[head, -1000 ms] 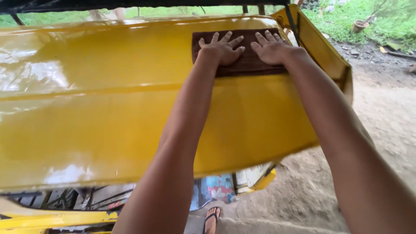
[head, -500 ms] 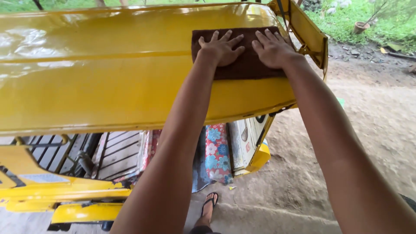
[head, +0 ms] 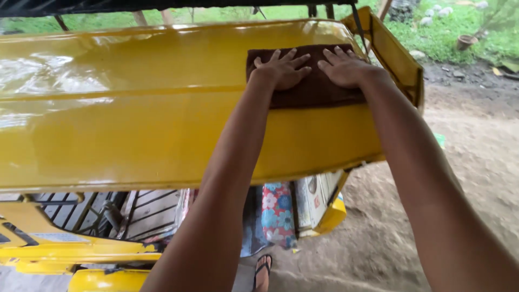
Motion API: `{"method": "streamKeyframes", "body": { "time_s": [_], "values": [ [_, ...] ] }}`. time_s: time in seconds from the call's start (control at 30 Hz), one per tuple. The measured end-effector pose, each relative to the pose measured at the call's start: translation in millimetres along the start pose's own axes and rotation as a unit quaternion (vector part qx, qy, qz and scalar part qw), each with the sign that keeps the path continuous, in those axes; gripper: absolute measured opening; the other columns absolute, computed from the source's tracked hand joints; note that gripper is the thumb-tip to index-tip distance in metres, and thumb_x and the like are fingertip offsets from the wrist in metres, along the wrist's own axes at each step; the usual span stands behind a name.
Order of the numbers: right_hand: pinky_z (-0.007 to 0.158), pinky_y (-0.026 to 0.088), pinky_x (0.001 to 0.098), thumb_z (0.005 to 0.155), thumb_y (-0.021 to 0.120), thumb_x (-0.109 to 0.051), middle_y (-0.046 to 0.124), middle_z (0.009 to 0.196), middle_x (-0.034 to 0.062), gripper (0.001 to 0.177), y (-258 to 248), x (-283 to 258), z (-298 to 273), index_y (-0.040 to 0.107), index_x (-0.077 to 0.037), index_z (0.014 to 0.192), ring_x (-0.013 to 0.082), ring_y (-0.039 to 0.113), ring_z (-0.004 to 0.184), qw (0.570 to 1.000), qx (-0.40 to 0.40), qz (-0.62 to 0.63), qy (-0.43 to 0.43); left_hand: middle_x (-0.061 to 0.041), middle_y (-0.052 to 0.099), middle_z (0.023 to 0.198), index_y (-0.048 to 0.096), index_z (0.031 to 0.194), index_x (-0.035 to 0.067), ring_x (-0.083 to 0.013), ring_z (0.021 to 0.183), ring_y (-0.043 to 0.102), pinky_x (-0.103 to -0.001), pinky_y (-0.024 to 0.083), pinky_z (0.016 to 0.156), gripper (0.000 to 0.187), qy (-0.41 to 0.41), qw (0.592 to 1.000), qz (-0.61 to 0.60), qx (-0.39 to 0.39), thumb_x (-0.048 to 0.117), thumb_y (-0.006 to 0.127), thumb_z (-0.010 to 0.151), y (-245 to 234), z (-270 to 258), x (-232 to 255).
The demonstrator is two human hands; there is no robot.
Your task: Wiping the yellow roof of a motorized tricycle with a brown cloth.
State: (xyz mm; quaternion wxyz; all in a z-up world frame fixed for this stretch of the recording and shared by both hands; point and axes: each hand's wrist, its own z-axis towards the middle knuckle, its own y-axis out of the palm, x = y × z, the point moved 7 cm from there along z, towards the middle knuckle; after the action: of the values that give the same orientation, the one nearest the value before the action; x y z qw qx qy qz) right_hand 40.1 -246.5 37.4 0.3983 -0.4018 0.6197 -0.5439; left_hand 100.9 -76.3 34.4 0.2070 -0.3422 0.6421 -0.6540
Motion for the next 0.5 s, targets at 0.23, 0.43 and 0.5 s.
{"method": "streamKeyframes", "body": {
  "time_s": [0.23, 0.43, 0.5],
  "values": [
    [0.131, 0.003, 0.0557, 0.1, 0.015, -0.069, -0.01, 0.176, -0.0052, 0.075, -1.0, 13.9, 76.8, -0.002, -0.037, 0.166, 0.0258, -0.003, 0.162, 1.0, -0.017, -0.019, 0.014, 0.011, -0.002, 0.175, 0.009, 0.162, 0.053, -0.0261, 0.162, -0.001, -0.075, 0.006, 0.122, 0.068, 0.001, 1.0, 0.006, -0.016, 0.073, 0.024, 0.098, -5.8, 76.9, -21.9],
    [0.131, 0.0, 0.0564, 0.101, 0.014, -0.068, -0.009, 0.175, -0.004, 0.075, -4.2, 17.8, 140.1, -0.004, -0.037, 0.167, 0.0271, -0.003, 0.162, 0.999, -0.024, -0.029, 0.019, 0.011, -0.001, 0.175, 0.009, 0.161, 0.056, -0.0278, 0.162, -0.003, -0.075, 0.004, 0.122, 0.068, -0.001, 1.0, 0.0, 0.001, 0.074, 0.026, 0.098, 0.9, 155.9, -50.5],
    [0.131, 0.001, 0.0572, 0.1, 0.015, -0.069, -0.01, 0.175, -0.0052, 0.075, -6.6, 18.6, 162.7, -0.005, -0.039, 0.166, 0.028, -0.003, 0.162, 0.999, -0.02, -0.033, 0.026, 0.011, -0.002, 0.175, 0.009, 0.161, 0.056, -0.0278, 0.162, -0.002, -0.075, 0.004, 0.122, 0.068, 0.001, 1.0, 0.01, 0.003, 0.075, 0.025, 0.098, 0.0, 180.8, -59.0]
  ]
}}
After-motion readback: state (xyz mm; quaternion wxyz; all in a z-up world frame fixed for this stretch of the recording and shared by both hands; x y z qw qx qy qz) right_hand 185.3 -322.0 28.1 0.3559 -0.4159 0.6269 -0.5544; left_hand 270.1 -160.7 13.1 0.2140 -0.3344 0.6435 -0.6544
